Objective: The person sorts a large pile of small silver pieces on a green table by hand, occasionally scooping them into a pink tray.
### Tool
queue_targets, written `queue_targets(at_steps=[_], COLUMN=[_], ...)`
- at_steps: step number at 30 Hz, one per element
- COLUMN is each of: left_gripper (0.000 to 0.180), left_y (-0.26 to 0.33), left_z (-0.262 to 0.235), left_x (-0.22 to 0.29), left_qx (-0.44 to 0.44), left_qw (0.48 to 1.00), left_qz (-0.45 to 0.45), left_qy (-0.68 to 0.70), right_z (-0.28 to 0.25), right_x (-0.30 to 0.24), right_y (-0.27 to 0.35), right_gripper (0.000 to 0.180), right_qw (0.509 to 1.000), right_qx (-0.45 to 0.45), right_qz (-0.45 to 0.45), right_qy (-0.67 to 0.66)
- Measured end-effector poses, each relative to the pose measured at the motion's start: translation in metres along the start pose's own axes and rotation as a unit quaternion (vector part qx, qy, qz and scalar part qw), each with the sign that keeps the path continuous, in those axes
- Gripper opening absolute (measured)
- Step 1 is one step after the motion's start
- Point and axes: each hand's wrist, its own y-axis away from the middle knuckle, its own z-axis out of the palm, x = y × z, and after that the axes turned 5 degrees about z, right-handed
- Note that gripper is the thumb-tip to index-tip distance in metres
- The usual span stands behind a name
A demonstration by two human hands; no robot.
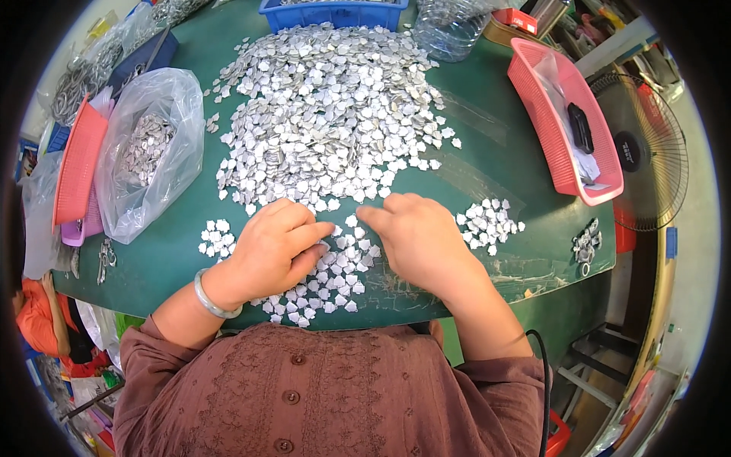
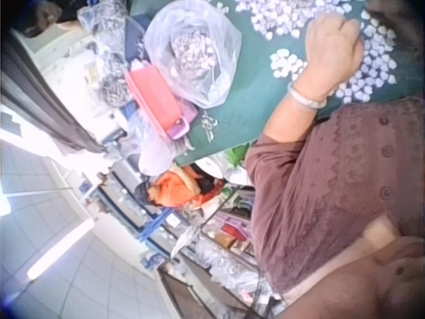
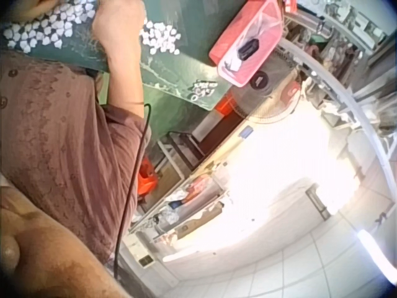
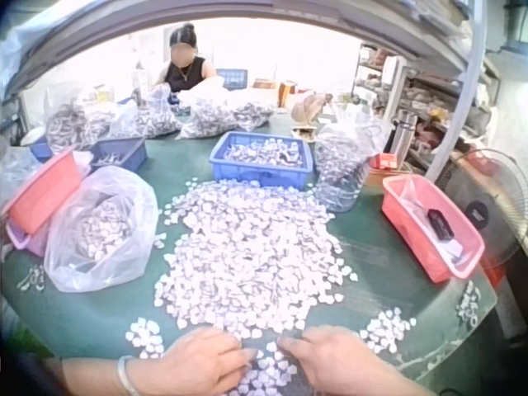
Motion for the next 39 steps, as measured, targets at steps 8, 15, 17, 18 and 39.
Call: queue_targets(at_steps=[8,15,17,18,39], left_gripper=[0.037,0.036,0.035,0.035,0.033], left_y=[-0.005,-0.007,-0.005,-0.005,0.001], left_z=[0.002,0.001,-0.001,-0.002,-0.005], left_x=[0.002,0.001,0.002,0.003,0.006], left_qx=[-0.018,-0.033,-0.036,-0.036,-0.051], left_qw=[0.993,0.992,0.993,0.993,0.995], left_qz=[-0.062,-0.05,-0.044,-0.043,-0.012], left_qy=[-0.098,-0.112,-0.102,-0.102,-0.083], right_z=[0.001,0.008,0.001,-0.001,-0.009], right_x=[0.004,0.0,-0.002,-0.002,0.004], right_y=[-0.004,-0.011,-0.007,-0.005,0.016], right_gripper=[0.035,0.033,0.033,0.033,0.034], right_qw=[1.0,0.999,0.999,0.999,0.999], right_qx=[0.023,0.045,0.011,0.011,-0.033], right_qz=[-0.012,0.021,0.006,0.007,-0.008], right_qy=[-0.002,0.012,0.03,0.031,-0.006])
